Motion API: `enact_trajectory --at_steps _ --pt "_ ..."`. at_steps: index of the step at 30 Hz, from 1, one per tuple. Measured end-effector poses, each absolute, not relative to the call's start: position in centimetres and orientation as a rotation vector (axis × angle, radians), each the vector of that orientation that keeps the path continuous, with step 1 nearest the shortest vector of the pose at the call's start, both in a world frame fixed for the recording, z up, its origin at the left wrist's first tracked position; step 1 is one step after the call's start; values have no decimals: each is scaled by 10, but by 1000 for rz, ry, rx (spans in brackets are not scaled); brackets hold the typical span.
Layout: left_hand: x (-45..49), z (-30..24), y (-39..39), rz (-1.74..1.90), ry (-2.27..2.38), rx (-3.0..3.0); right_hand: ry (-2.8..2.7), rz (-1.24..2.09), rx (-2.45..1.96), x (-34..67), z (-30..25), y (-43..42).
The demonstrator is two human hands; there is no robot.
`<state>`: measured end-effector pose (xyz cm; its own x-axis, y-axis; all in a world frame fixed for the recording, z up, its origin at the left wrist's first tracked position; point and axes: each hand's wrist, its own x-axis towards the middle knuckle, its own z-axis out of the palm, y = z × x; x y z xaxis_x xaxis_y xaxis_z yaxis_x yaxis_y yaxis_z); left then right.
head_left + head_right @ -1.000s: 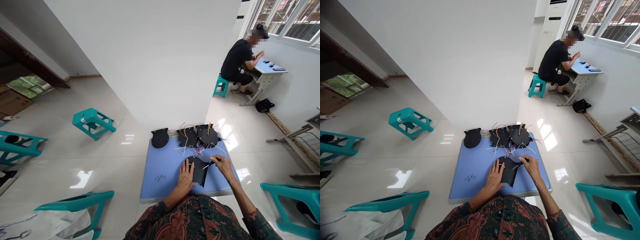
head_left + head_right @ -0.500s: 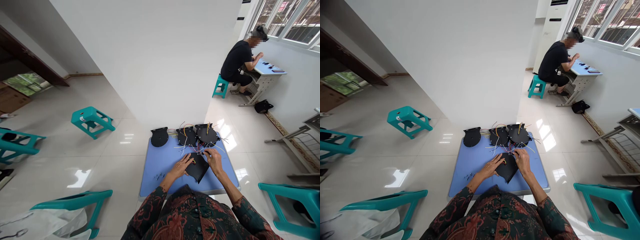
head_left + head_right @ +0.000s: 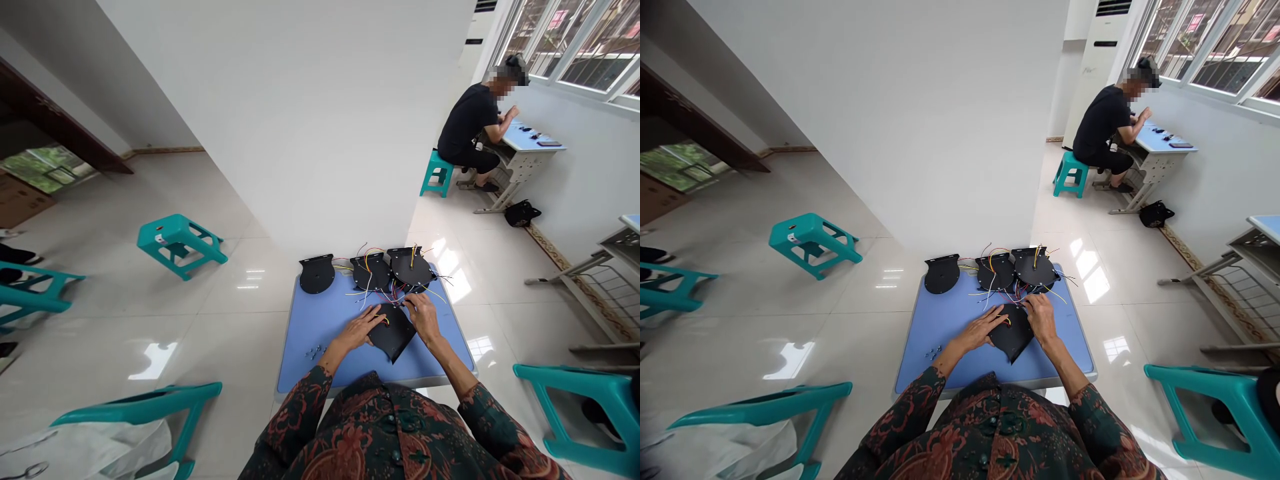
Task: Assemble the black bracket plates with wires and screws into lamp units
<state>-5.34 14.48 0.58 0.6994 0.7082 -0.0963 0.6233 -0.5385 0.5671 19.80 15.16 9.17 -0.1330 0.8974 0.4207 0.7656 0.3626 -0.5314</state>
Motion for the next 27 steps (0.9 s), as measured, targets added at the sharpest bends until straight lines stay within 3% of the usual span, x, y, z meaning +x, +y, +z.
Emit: enact_trajectory --at_steps 27 --pt "-46 11 140 198 1124 2312 -2551 321 -1436 188 116 198"
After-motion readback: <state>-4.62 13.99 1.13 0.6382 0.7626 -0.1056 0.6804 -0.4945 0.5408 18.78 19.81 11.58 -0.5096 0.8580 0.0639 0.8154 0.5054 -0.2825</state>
